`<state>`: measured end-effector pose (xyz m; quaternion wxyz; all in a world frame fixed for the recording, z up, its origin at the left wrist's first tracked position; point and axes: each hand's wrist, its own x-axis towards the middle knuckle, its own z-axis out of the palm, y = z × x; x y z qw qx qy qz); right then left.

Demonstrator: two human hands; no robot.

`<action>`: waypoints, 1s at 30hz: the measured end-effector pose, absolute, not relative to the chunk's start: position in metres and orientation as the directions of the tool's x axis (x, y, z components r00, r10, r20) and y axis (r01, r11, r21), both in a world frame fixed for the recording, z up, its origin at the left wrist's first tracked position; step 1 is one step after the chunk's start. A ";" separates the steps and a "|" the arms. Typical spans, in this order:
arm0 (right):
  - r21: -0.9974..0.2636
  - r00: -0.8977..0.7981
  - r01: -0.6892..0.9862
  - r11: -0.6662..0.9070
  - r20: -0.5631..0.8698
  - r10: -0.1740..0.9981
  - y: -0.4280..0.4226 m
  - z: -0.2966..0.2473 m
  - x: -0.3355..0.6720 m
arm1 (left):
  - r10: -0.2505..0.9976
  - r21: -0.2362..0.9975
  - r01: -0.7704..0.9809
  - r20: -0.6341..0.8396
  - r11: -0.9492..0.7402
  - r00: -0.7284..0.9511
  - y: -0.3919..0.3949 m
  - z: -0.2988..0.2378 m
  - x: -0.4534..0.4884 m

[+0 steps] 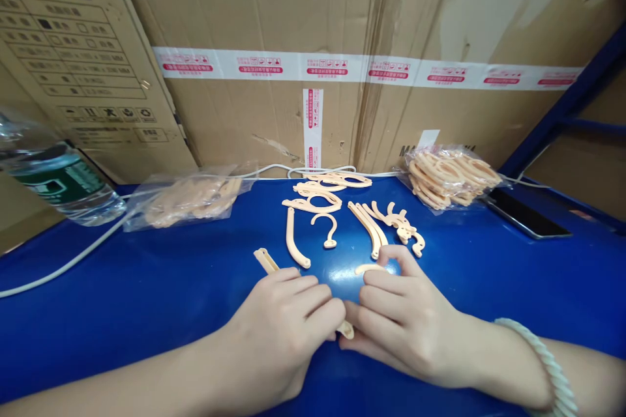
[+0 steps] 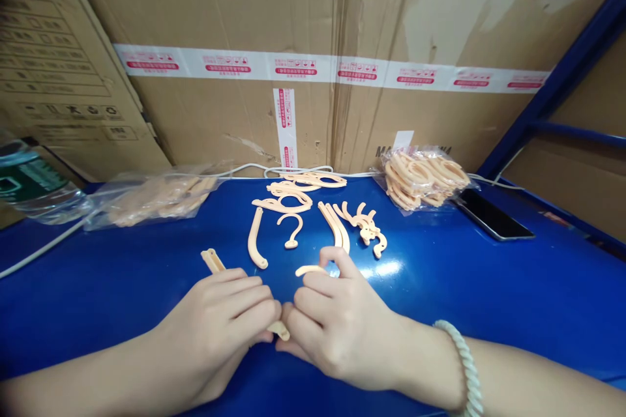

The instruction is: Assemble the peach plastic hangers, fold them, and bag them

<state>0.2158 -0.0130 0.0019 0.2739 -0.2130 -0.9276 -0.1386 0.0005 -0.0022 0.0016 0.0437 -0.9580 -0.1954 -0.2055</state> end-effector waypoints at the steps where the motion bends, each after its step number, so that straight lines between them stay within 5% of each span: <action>1: 0.093 -0.755 0.464 0.881 0.562 0.339 -0.014 0.002 0.215 | 0.361 0.007 0.393 0.410 -0.920 0.838 -0.003 0.003 0.000; 5: -0.135 -0.692 0.452 0.882 0.570 0.442 -0.015 0.002 0.217 | 0.264 -0.108 0.352 0.471 -0.930 0.842 -0.004 0.010 -0.004; 8: -0.194 -0.624 0.480 0.855 0.610 0.489 -0.010 0.006 0.221 | 0.188 -0.190 0.321 0.505 -0.928 0.842 0.000 0.017 -0.011; 23: -0.186 -0.642 0.620 0.762 0.439 0.629 0.038 0.007 0.230 | 0.433 0.105 0.433 0.428 -0.896 0.793 0.058 -0.003 -0.060; 30: -0.147 -0.700 0.573 0.806 0.423 0.575 0.051 0.020 0.215 | 0.464 0.164 0.441 0.457 -0.882 0.759 0.052 -0.002 -0.063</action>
